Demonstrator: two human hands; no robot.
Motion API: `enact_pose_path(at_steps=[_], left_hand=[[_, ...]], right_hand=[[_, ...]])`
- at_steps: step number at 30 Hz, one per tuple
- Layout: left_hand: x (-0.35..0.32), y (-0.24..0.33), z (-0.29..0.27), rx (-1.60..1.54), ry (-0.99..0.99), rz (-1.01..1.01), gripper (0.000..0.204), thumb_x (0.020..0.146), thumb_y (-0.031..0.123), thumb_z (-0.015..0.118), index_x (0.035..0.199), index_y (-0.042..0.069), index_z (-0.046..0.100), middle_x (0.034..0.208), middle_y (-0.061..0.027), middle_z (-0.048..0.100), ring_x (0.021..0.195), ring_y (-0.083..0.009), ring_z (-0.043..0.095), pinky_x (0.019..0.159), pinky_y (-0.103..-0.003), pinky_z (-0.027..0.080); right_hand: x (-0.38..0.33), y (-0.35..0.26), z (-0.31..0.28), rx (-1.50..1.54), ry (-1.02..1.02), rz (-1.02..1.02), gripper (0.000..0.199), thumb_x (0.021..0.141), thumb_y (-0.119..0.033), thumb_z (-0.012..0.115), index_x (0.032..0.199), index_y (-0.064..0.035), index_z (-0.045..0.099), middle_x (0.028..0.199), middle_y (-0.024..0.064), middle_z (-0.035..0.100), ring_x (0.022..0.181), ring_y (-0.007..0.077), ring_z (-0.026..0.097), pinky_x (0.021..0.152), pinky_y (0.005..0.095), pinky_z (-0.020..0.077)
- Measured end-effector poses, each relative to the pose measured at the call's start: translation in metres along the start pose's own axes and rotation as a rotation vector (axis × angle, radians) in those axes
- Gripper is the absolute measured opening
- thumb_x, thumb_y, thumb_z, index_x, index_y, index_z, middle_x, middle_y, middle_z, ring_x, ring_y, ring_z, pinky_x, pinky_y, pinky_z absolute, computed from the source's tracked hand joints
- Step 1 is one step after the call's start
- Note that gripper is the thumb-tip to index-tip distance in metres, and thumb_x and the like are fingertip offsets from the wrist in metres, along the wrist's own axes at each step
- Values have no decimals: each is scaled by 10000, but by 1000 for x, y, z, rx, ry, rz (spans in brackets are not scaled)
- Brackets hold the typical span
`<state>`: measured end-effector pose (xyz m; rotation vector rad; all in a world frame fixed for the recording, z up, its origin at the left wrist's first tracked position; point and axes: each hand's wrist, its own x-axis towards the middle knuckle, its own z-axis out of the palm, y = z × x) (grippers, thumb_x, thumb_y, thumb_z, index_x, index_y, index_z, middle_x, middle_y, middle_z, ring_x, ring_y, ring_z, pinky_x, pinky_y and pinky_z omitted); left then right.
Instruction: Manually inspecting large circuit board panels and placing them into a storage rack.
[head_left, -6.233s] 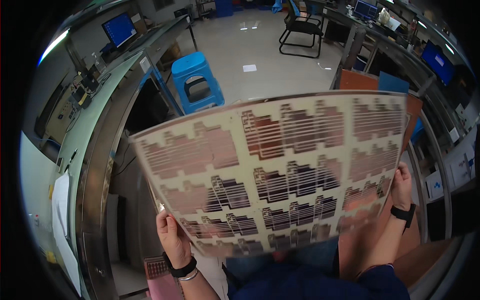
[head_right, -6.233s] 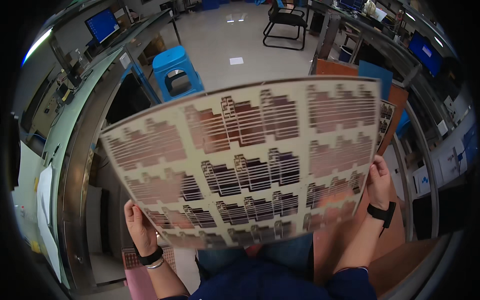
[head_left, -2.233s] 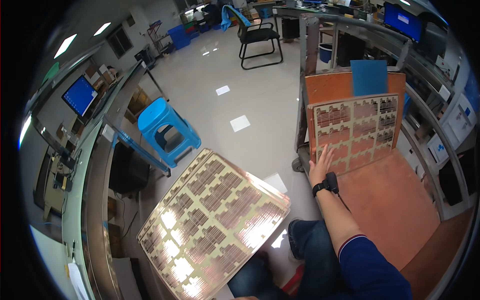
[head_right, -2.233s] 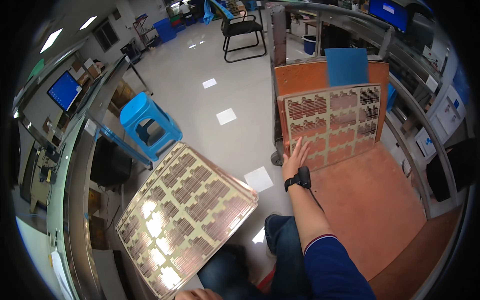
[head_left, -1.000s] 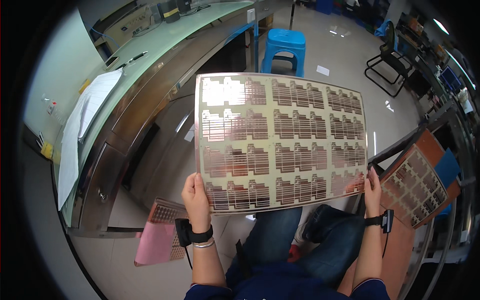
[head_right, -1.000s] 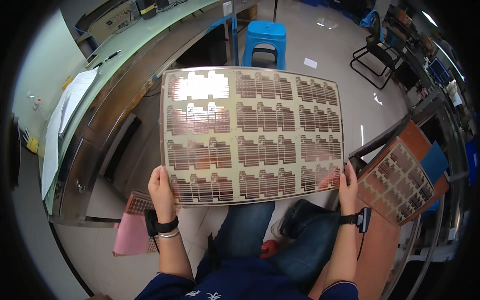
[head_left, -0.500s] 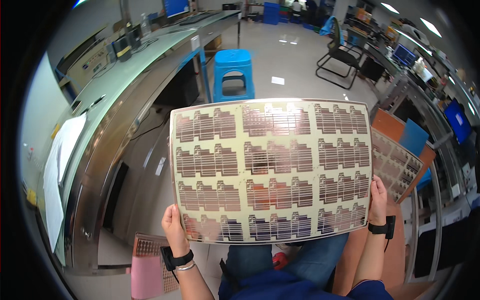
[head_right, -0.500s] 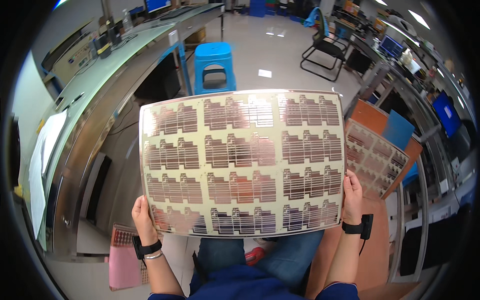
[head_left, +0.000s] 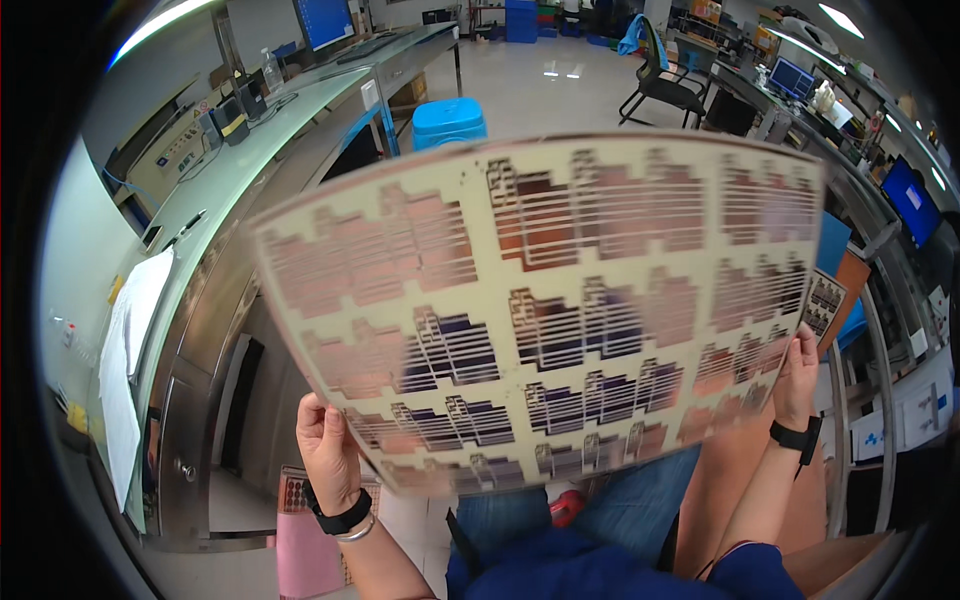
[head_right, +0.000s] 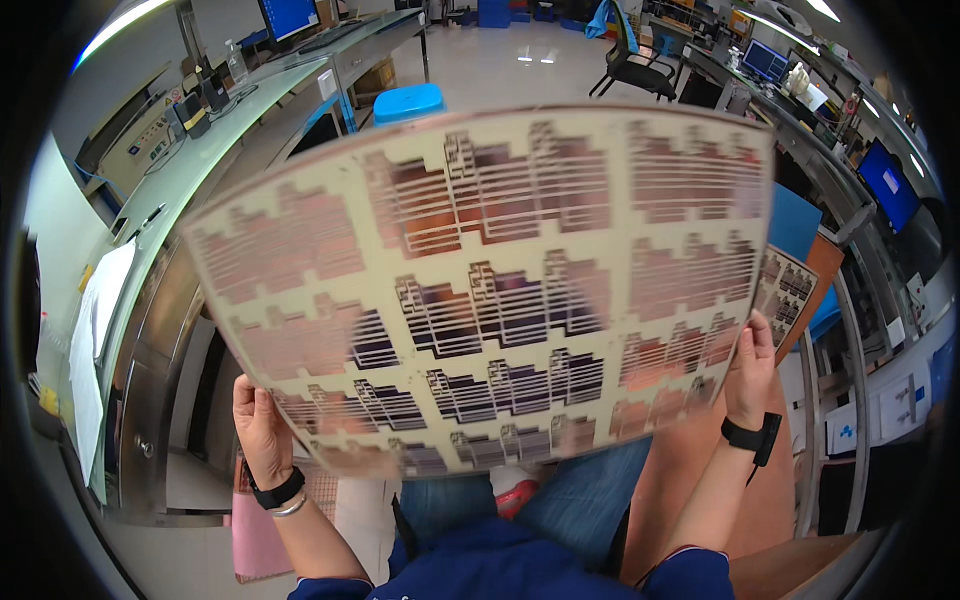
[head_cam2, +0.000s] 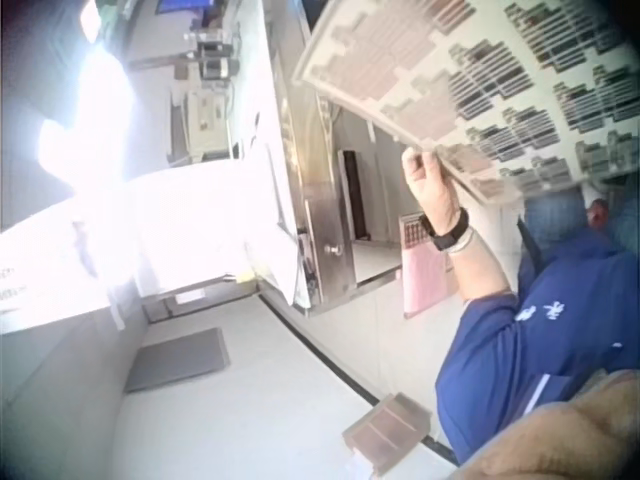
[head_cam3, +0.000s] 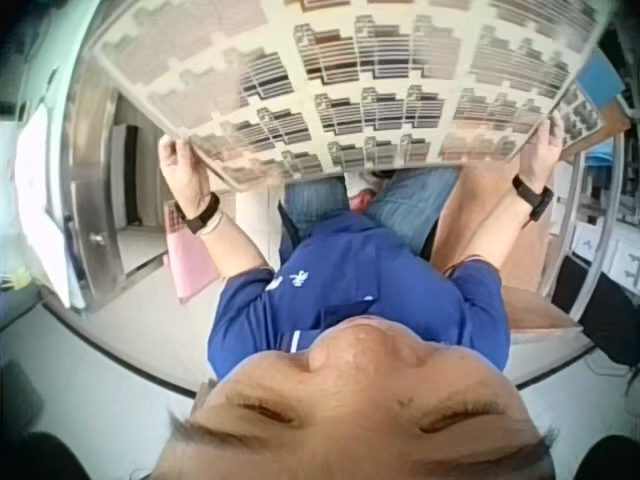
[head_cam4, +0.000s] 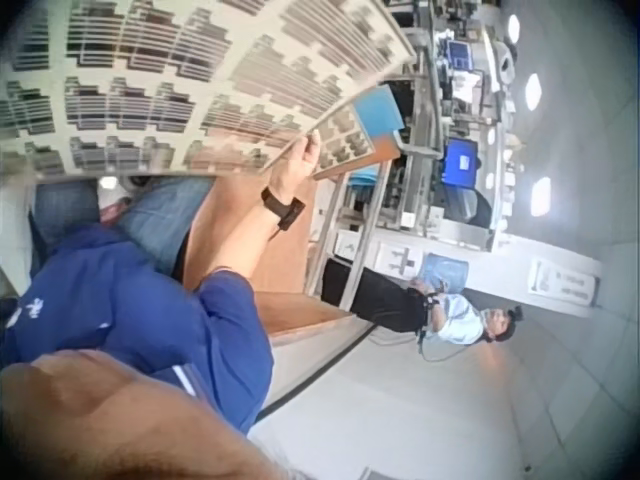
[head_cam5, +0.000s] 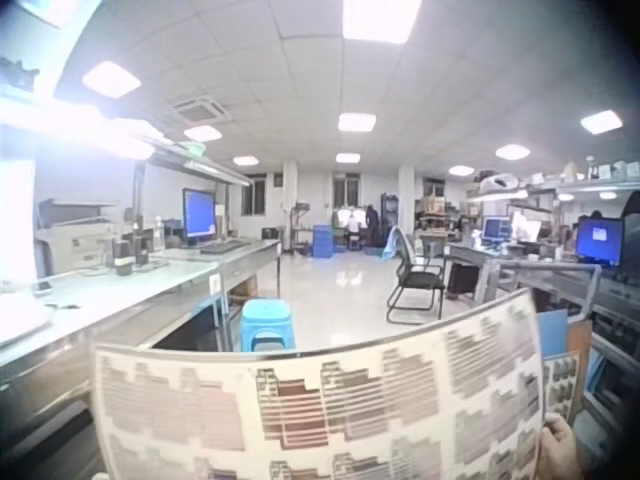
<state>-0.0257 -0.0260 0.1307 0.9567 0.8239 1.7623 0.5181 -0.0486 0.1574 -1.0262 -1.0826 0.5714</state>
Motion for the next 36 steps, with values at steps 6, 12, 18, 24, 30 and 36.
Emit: enact_pose_path(at_steps=[6,12,18,24,30,36], left_hand=[[15,-31,-16,58,-466,353,185,927,160,485,1075,49,497,1259,-124,469,1156,-223,481,1023,-398,382],[-5,-43,58,-251,-26,13,354,957,229,408,1260,45,406,1218,-107,506,1063,-209,559,904,-363,516],[6,-10,43,-482,-155,-511,513,953,421,342,1326,72,386,1307,-117,448,1147,-254,482,944,-417,439],[-38,-65,41,-419,-114,-288,511,954,434,321,1340,102,366,1319,-108,437,1191,-253,440,997,-425,376],[-74,-67,102,-612,41,-321,565,944,484,313,1374,118,312,1359,-99,397,1246,-267,384,1037,-454,318],[-102,-95,127,-372,-155,-316,548,923,312,503,1358,52,296,1316,-110,439,1207,-232,430,1011,-405,353]], right_hand=[[8,-4,-13,390,13,35,248,945,-182,461,1152,-71,538,1156,58,565,1079,187,537,961,391,438],[5,70,-59,1140,-308,550,310,953,-238,432,1194,-69,528,1218,75,535,1118,206,518,973,443,433],[-31,-7,-3,737,-197,607,463,982,-349,293,1345,-71,365,1146,120,578,917,210,630,727,332,568],[-45,51,-24,529,-274,594,348,969,-207,377,1215,24,463,1097,134,600,897,161,630,724,275,546],[-50,35,61,904,-52,569,299,961,-132,384,1218,8,449,1163,116,562,1039,220,562,893,358,461],[-75,53,89,904,-124,595,392,940,-140,445,1307,-28,362,1256,93,497,1122,241,514,914,392,452]])
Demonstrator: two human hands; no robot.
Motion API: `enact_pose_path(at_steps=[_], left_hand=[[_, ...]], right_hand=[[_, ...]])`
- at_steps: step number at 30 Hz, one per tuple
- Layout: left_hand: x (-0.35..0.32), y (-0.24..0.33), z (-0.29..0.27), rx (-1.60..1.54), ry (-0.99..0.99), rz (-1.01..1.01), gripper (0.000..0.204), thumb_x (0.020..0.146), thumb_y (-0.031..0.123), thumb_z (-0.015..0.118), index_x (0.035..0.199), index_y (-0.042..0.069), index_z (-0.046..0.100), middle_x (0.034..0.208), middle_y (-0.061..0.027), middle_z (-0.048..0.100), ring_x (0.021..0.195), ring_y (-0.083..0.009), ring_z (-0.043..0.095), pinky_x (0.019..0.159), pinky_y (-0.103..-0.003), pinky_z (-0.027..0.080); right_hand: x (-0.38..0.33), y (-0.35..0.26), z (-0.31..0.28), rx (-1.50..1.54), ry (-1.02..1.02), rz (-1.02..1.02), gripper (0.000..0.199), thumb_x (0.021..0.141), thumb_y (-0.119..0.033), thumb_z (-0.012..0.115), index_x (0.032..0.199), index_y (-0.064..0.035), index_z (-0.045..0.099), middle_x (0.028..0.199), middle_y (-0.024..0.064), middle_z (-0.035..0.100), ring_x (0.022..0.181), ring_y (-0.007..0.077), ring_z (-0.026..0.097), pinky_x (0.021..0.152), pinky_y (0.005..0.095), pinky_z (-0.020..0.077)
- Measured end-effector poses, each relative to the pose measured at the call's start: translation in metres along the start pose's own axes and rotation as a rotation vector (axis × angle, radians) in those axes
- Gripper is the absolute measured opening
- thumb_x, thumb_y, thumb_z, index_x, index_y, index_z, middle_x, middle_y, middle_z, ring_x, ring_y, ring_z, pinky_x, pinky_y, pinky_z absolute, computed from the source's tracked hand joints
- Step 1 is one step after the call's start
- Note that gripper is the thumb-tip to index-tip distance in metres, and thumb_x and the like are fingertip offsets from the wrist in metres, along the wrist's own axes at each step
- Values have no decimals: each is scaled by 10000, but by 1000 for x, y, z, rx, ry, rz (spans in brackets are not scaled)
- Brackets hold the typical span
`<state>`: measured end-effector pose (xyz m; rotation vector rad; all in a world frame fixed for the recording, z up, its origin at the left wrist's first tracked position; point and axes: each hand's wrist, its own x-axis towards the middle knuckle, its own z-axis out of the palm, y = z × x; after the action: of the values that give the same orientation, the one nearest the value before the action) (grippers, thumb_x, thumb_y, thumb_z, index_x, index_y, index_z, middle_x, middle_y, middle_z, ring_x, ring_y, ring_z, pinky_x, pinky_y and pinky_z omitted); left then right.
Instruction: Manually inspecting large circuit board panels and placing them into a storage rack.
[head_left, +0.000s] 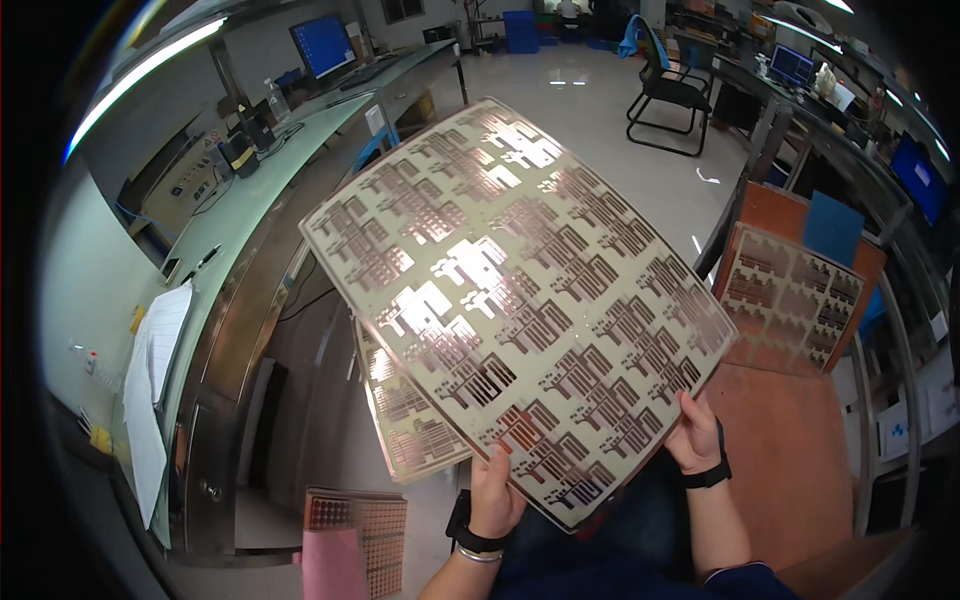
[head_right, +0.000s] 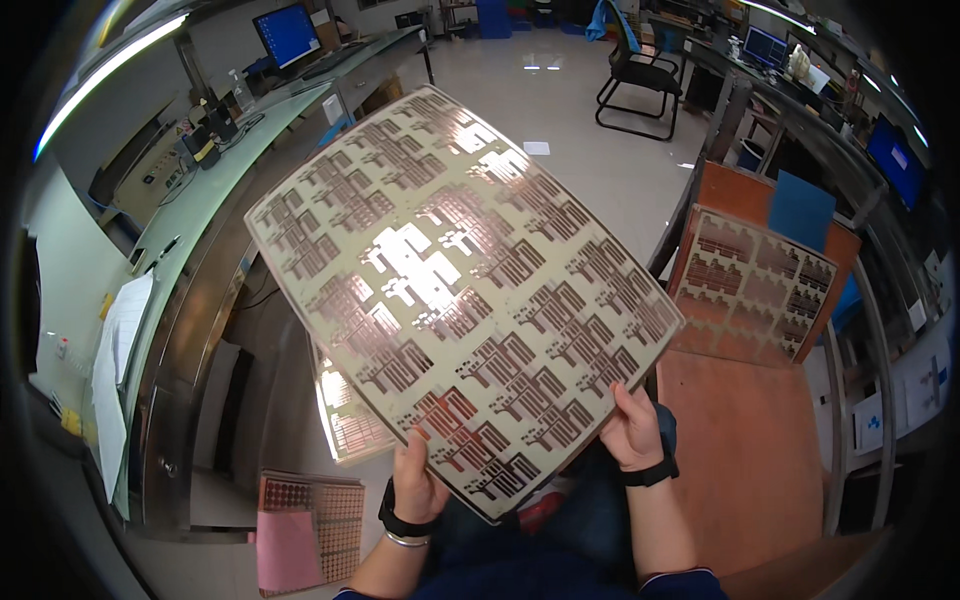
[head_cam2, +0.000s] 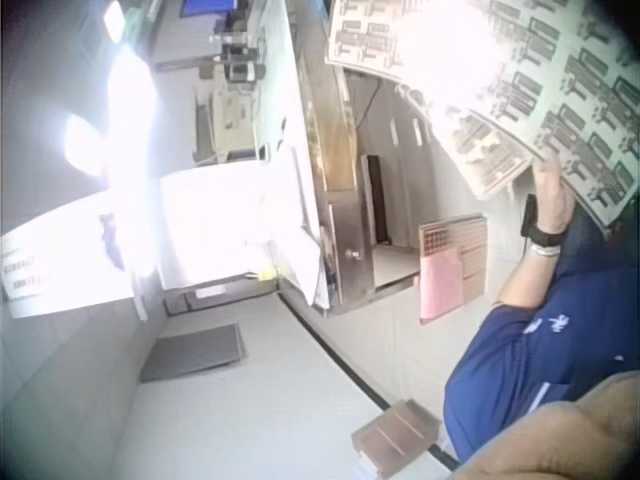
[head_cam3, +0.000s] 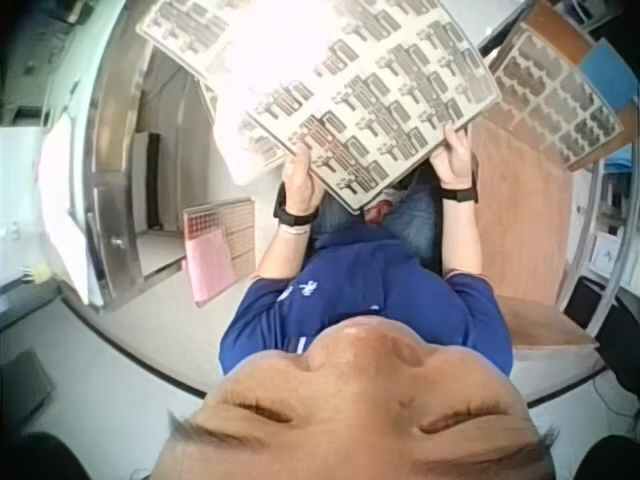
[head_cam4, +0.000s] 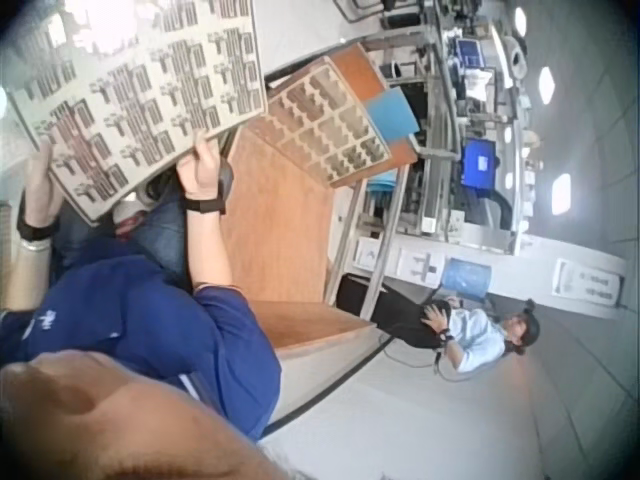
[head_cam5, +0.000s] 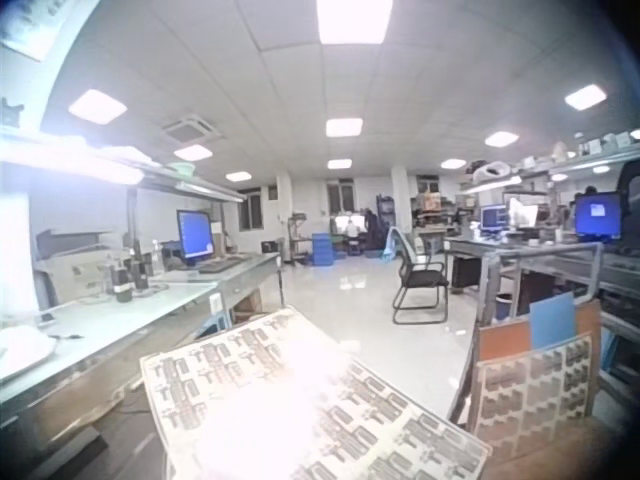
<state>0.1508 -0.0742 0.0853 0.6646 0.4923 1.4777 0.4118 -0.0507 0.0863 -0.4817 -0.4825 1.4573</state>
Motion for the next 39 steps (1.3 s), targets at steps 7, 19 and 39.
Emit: enact_pose_path(at_steps=[7,19,39], left_hand=[[10,42,-41,3,23,-153,377,920,224,513,1223,11,438,1147,-79,548,1037,-180,541,886,-328,449],[26,48,-35,96,-189,-227,558,945,395,388,1312,-24,368,1250,-132,505,1103,-211,509,928,-344,419],[33,35,-48,110,423,-79,155,954,151,446,1040,53,531,941,-40,598,776,-111,562,651,-238,473]], right_hand=[[-5,-72,5,-11,32,-178,715,918,-522,352,1429,-64,153,1342,183,417,1172,298,482,929,418,449],[-10,-92,-30,-330,-83,-89,438,885,-123,529,1262,61,401,1139,131,573,956,188,610,802,306,524],[-15,-110,-89,45,164,-458,483,958,-398,350,1356,-125,365,1326,112,445,1170,259,472,960,418,426]])
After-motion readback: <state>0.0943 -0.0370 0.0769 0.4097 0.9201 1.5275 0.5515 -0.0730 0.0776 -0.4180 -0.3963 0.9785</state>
